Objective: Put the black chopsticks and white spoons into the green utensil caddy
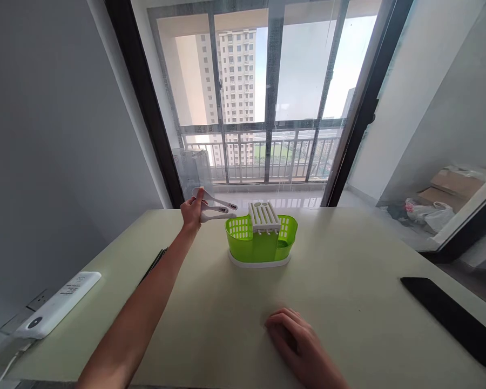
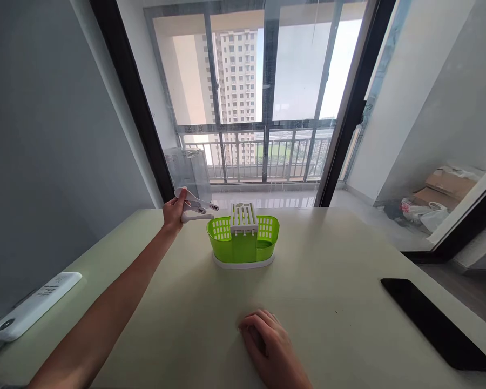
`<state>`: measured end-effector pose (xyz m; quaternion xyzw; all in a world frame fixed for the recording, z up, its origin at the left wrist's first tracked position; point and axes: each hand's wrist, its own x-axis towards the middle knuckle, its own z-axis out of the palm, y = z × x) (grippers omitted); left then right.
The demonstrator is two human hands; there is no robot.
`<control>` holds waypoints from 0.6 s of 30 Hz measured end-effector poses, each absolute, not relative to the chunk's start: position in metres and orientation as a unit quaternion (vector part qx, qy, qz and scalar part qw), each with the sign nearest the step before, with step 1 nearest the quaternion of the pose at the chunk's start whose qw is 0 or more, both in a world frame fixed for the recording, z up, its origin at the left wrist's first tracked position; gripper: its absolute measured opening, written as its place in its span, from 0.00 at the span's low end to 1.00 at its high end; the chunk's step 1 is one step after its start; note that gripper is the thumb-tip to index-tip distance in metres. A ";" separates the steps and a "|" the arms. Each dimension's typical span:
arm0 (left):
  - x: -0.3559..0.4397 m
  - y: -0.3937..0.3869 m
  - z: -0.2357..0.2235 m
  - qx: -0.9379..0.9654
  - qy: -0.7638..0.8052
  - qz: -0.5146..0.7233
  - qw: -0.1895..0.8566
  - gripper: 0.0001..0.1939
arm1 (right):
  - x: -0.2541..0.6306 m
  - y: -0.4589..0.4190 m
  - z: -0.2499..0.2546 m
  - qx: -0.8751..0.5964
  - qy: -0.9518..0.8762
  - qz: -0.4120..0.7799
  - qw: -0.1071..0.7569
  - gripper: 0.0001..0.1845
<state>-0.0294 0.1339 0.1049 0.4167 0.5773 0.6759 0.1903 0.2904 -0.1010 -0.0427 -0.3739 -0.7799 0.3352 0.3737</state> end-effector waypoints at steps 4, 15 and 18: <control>-0.066 0.118 0.107 0.342 0.569 0.706 0.246 0.31 | 0.290 -0.101 -0.041 -0.378 -0.778 0.335 0.375 0.12; -0.124 0.047 0.111 0.529 0.712 0.326 0.327 0.30 | 0.291 -0.102 -0.040 -0.381 -0.775 0.327 0.384 0.13; -0.125 0.037 0.105 0.575 0.721 0.228 0.313 0.30 | 0.291 -0.101 -0.040 -0.379 -0.775 0.333 0.380 0.12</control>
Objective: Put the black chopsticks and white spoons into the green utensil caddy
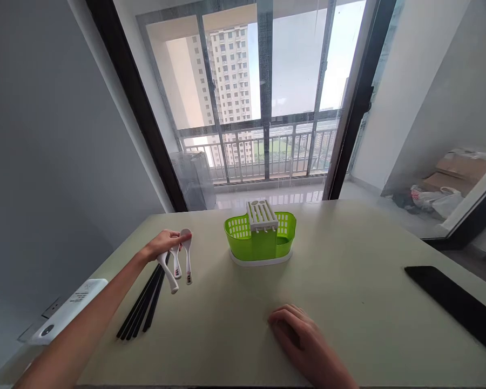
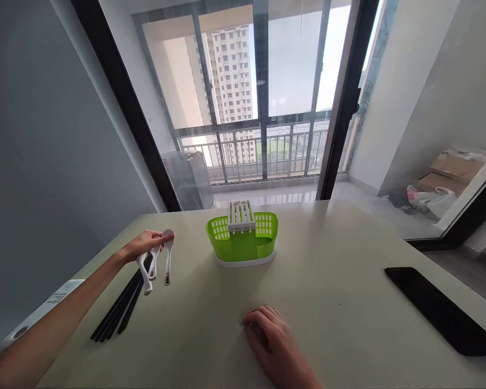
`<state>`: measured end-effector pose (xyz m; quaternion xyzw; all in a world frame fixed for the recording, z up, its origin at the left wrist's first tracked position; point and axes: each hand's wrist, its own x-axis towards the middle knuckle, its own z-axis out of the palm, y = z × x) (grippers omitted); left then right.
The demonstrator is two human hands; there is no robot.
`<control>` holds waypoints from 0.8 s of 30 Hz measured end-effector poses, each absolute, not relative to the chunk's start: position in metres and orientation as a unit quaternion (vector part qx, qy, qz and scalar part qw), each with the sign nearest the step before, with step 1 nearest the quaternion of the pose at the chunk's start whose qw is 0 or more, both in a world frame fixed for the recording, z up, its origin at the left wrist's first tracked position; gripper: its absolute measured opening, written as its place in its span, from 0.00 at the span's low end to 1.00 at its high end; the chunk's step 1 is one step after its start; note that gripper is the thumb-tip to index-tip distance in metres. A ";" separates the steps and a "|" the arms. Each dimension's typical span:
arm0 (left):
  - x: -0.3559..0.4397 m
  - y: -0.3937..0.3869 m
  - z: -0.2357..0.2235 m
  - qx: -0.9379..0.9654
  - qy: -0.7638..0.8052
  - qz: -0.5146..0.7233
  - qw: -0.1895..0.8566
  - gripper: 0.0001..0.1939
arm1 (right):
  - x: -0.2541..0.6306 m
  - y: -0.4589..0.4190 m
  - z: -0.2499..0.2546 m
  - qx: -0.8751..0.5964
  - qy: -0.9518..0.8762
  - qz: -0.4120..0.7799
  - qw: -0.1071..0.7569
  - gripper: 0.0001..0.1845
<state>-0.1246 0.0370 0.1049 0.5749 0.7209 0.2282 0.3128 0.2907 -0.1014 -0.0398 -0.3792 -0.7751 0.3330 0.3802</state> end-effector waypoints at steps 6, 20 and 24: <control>-0.126 0.031 0.089 0.615 0.720 0.128 0.294 0.31 | 0.292 -0.102 -0.041 -0.382 -0.772 0.344 0.373 0.11; -0.125 0.031 0.072 0.677 0.691 0.099 0.231 0.31 | 0.292 -0.104 -0.037 -0.385 -0.770 0.341 0.377 0.13; -0.123 0.031 0.069 0.693 0.685 0.086 0.207 0.31 | 0.292 -0.104 -0.036 -0.385 -0.771 0.344 0.373 0.13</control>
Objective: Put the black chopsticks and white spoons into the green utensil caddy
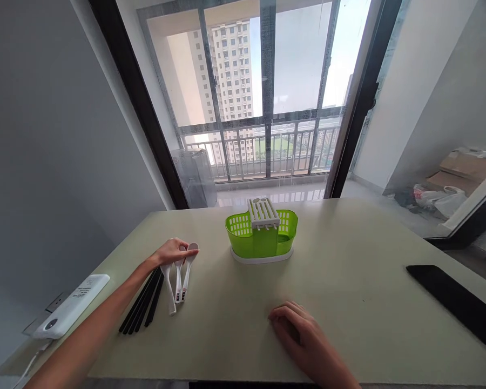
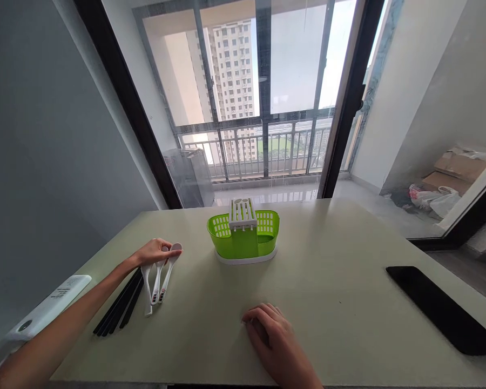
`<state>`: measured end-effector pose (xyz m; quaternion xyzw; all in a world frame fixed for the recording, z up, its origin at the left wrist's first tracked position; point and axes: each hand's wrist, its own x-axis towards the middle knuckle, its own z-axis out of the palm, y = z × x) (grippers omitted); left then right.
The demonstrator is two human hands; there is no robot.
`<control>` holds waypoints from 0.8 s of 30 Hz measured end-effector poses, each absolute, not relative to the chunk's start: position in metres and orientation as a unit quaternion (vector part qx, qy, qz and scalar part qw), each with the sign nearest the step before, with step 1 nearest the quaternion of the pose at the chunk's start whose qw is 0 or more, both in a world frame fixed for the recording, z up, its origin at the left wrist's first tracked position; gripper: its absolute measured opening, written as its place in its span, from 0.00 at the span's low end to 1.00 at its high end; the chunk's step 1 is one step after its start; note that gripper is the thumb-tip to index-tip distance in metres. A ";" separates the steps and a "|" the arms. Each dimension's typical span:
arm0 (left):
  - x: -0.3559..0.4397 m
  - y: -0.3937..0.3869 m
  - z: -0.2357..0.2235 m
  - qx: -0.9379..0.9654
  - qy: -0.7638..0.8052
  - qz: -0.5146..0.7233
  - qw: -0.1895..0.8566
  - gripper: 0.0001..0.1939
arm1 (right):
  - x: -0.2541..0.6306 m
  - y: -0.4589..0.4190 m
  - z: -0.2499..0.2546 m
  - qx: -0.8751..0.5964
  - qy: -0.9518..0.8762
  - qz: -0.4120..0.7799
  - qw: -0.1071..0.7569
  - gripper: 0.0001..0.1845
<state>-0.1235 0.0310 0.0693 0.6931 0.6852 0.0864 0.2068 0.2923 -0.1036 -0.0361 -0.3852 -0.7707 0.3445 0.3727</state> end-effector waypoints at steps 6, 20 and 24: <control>-0.124 0.033 0.061 0.706 0.677 0.098 0.182 0.30 | 0.292 -0.103 -0.036 -0.384 -0.772 0.337 0.378 0.13; -0.126 0.039 0.052 0.722 0.669 0.117 0.136 0.28 | 0.291 -0.103 -0.037 -0.385 -0.772 0.337 0.376 0.13; -0.125 0.043 0.046 0.737 0.657 0.120 0.105 0.28 | 0.291 -0.102 -0.037 -0.386 -0.773 0.342 0.370 0.12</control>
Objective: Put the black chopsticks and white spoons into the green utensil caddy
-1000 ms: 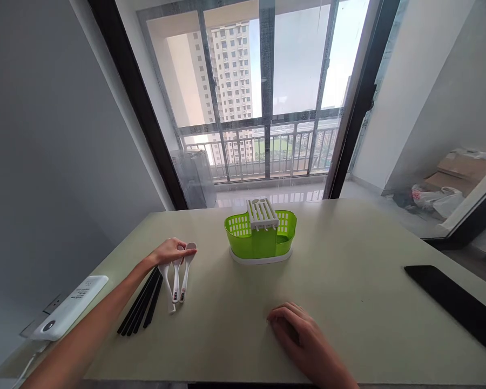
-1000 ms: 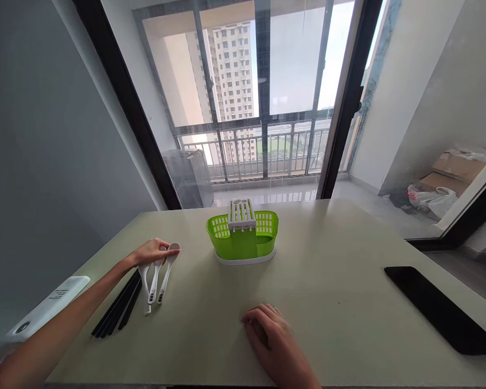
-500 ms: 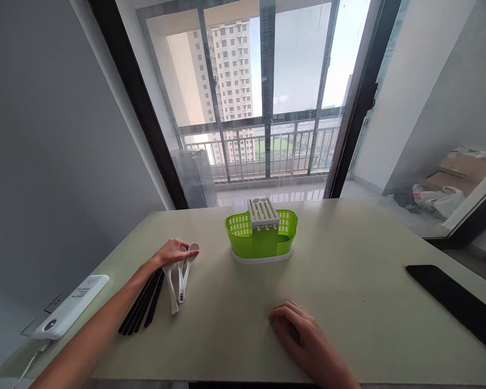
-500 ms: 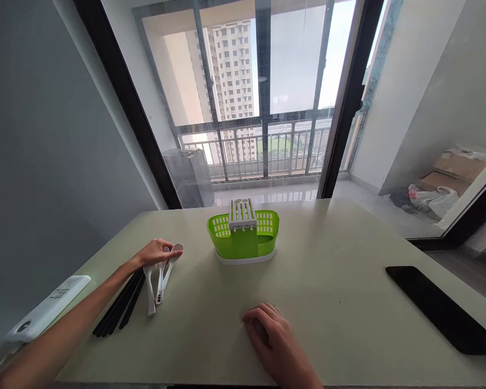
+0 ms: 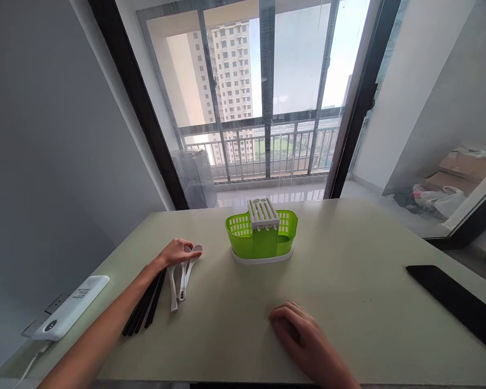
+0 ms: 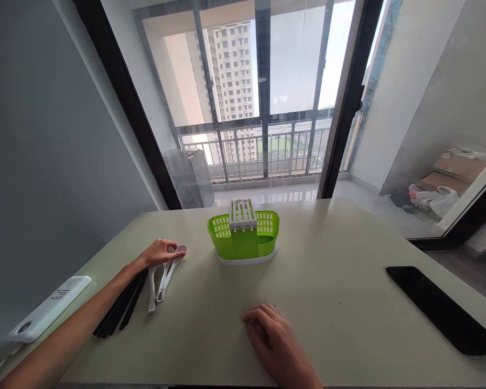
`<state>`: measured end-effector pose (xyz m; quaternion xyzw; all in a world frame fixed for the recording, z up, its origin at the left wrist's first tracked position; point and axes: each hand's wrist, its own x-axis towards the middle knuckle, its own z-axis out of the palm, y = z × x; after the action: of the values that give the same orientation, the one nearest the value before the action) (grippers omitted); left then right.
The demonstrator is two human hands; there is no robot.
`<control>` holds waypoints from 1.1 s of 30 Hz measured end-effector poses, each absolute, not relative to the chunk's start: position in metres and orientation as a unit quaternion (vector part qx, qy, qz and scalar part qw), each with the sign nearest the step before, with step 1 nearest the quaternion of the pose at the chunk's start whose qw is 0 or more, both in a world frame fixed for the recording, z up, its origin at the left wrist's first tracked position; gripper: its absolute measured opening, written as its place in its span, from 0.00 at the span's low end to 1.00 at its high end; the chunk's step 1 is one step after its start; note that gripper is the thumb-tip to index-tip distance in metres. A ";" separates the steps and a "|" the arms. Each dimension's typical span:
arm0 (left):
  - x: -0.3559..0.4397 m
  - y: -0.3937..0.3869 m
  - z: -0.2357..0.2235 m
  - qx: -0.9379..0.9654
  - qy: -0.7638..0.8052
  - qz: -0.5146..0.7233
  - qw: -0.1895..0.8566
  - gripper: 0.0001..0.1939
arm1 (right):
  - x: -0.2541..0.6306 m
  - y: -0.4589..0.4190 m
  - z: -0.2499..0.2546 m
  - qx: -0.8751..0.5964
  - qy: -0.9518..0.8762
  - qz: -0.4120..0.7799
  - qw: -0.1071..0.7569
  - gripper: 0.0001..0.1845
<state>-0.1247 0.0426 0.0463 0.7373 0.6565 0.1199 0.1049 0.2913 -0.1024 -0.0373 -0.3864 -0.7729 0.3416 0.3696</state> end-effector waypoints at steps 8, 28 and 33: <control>-0.122 0.043 0.040 0.745 0.651 0.121 0.078 0.28 | 0.293 -0.103 -0.036 -0.389 -0.770 0.346 0.370 0.12; -0.111 0.043 0.061 0.754 0.654 -0.028 -0.053 0.31 | 0.292 -0.103 -0.037 -0.386 -0.769 0.346 0.374 0.11; -0.075 0.047 0.074 0.763 0.627 0.064 -0.142 0.35 | 0.293 -0.103 -0.038 -0.381 -0.768 0.354 0.374 0.11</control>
<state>-0.0747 0.0465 0.0745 0.7629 0.6275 0.0639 -0.1417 0.2925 -0.1031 -0.0380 -0.3806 -0.7683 0.3538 0.3738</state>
